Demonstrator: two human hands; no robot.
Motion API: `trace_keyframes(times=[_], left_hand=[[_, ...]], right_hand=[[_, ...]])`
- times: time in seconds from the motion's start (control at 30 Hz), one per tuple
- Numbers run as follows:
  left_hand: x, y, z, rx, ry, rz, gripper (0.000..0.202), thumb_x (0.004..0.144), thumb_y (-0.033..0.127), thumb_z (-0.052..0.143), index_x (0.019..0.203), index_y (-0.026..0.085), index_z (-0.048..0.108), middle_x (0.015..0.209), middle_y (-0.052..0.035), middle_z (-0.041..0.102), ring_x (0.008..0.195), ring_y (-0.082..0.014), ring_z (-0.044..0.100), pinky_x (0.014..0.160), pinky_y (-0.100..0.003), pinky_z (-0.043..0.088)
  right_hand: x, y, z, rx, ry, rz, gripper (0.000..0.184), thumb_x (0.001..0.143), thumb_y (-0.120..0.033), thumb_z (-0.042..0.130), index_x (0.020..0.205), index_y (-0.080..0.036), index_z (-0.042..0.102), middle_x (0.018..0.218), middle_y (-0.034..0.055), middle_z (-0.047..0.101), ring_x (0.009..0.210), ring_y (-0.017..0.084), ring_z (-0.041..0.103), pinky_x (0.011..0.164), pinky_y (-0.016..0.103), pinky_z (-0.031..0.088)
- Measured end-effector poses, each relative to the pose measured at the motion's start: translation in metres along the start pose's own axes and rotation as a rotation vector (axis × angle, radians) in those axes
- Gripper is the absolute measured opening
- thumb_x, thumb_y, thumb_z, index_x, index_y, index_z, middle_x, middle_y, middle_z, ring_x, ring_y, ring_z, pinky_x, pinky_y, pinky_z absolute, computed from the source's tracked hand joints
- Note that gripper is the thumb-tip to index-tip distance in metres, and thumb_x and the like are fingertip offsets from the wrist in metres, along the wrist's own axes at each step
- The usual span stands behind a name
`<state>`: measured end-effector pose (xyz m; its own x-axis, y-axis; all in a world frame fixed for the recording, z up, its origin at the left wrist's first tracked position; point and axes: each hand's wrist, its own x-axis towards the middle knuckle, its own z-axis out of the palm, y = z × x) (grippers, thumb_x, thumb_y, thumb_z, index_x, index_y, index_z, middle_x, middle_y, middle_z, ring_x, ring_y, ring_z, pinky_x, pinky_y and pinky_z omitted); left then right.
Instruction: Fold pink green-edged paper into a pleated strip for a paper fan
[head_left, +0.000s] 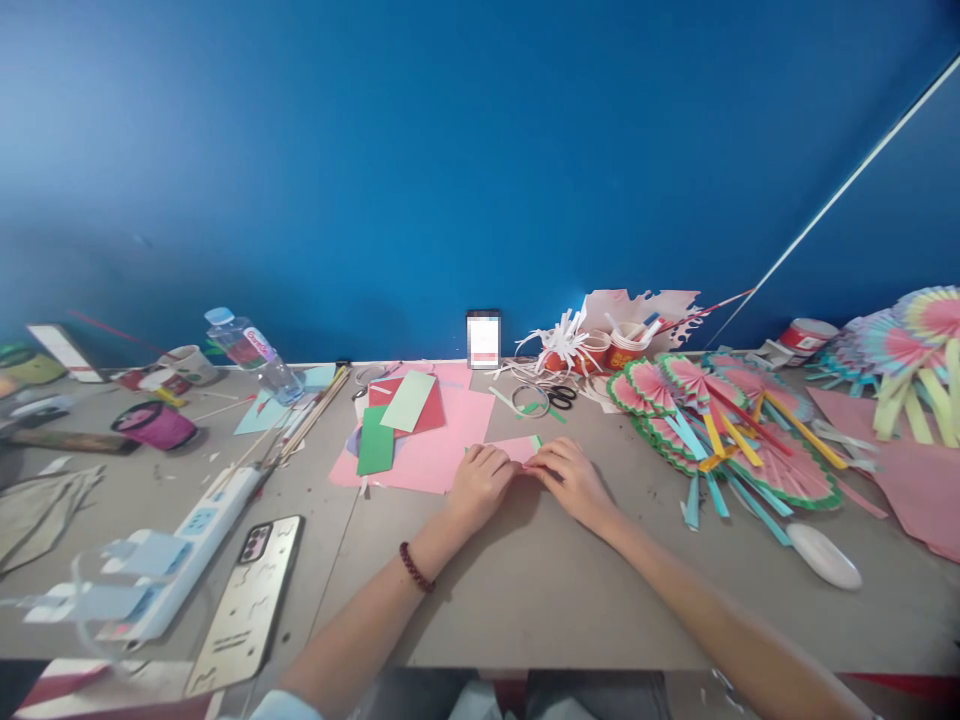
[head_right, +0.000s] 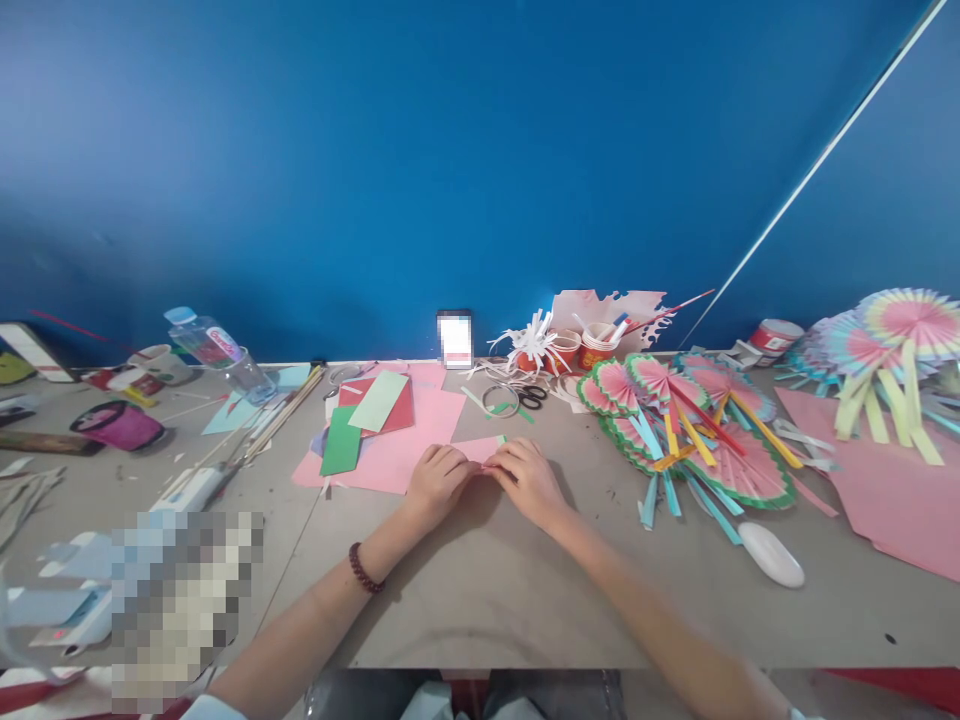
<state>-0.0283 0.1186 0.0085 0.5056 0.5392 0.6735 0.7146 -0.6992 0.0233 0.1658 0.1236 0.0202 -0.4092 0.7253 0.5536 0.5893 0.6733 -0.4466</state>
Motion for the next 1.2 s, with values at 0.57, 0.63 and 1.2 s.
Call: trace_keyframes(times=[0.57, 0.63, 1.2], left_hand=[[0.003, -0.014, -0.011, -0.159, 0.096, -0.055, 0.014, 0.094, 0.022, 0.052, 0.091, 0.019, 0.065, 0.079, -0.0017, 0.065, 0.076, -0.0145, 0.054, 0.072, -0.029, 0.041], [0.003, -0.014, -0.011, -0.165, 0.115, -0.056, 0.014, 0.093, 0.021, 0.052, 0.089, 0.019, 0.065, 0.078, -0.0015, 0.064, 0.075, -0.0143, 0.054, 0.072, -0.029, 0.041], [0.004, -0.001, -0.010, -0.183, 0.116, -0.039, 0.014, 0.093, 0.019, 0.052, 0.085, 0.018, 0.064, 0.074, -0.0009, 0.062, 0.073, -0.0138, 0.053, 0.068, -0.028, 0.039]], right_hand=[[-0.003, 0.002, 0.000, -0.001, 0.128, -0.002, 0.017, 0.092, -0.025, 0.052, 0.084, -0.022, 0.067, 0.082, 0.0042, 0.064, 0.082, 0.019, 0.058, 0.075, 0.034, 0.046], [-0.002, 0.000, -0.001, -0.009, 0.130, -0.006, 0.018, 0.093, -0.024, 0.052, 0.083, -0.022, 0.067, 0.082, 0.0045, 0.065, 0.082, 0.019, 0.058, 0.075, 0.034, 0.046], [-0.001, -0.003, -0.001, -0.098, 0.045, -0.095, 0.013, 0.090, -0.030, 0.059, 0.092, -0.021, 0.068, 0.089, 0.0030, 0.070, 0.086, 0.018, 0.059, 0.080, 0.034, 0.040]])
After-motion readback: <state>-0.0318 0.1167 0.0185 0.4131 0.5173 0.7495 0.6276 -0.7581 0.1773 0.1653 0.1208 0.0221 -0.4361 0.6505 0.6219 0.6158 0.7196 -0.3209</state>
